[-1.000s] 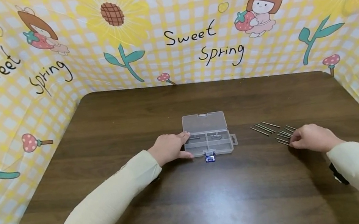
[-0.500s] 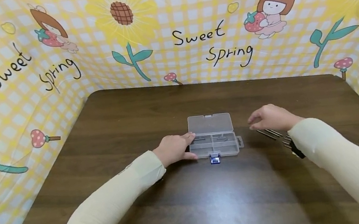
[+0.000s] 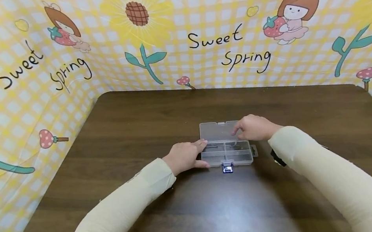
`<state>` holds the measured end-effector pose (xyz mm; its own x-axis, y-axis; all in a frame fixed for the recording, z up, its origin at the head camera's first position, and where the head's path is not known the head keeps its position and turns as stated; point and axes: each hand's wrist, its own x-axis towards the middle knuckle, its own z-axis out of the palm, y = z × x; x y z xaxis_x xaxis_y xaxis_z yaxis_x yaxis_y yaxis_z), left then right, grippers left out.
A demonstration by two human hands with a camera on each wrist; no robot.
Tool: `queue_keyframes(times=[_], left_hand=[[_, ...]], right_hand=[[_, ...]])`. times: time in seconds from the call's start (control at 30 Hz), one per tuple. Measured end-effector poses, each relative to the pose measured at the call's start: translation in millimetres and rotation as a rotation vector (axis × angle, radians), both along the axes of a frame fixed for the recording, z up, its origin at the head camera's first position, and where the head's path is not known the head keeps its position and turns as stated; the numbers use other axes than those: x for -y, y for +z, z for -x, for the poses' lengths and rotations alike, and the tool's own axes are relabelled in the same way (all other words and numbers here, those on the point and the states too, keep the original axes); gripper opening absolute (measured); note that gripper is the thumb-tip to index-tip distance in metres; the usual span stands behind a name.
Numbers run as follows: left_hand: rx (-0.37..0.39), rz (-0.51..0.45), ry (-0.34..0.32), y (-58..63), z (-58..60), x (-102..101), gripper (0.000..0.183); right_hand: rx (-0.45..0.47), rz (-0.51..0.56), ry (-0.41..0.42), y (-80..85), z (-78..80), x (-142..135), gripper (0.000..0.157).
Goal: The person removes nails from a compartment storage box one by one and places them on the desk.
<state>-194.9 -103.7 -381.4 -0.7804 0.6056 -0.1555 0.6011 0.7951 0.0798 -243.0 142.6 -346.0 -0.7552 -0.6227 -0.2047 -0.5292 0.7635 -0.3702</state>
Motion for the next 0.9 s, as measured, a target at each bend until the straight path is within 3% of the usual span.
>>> queue_keyframes(times=[0.27, 0.43, 0.9], left_hand=[[-0.048, 0.015, 0.001, 0.1, 2.2, -1.6, 0.079], [-0.047, 0.008, -0.011, -0.3, 2.2, -1.7, 0.080], [-0.029, -0.007, -0.010, -1.8, 1.4, -2.0, 0.079]], right_hand=[[-0.042, -0.138, 0.152, 2.1, -2.9, 42.5, 0.026], [-0.075, -0.236, 0.223, -0.2, -5.9, 55.3, 0.022], [-0.126, -0.279, 0.188, -8.7, -10.9, 57.0, 0.015]])
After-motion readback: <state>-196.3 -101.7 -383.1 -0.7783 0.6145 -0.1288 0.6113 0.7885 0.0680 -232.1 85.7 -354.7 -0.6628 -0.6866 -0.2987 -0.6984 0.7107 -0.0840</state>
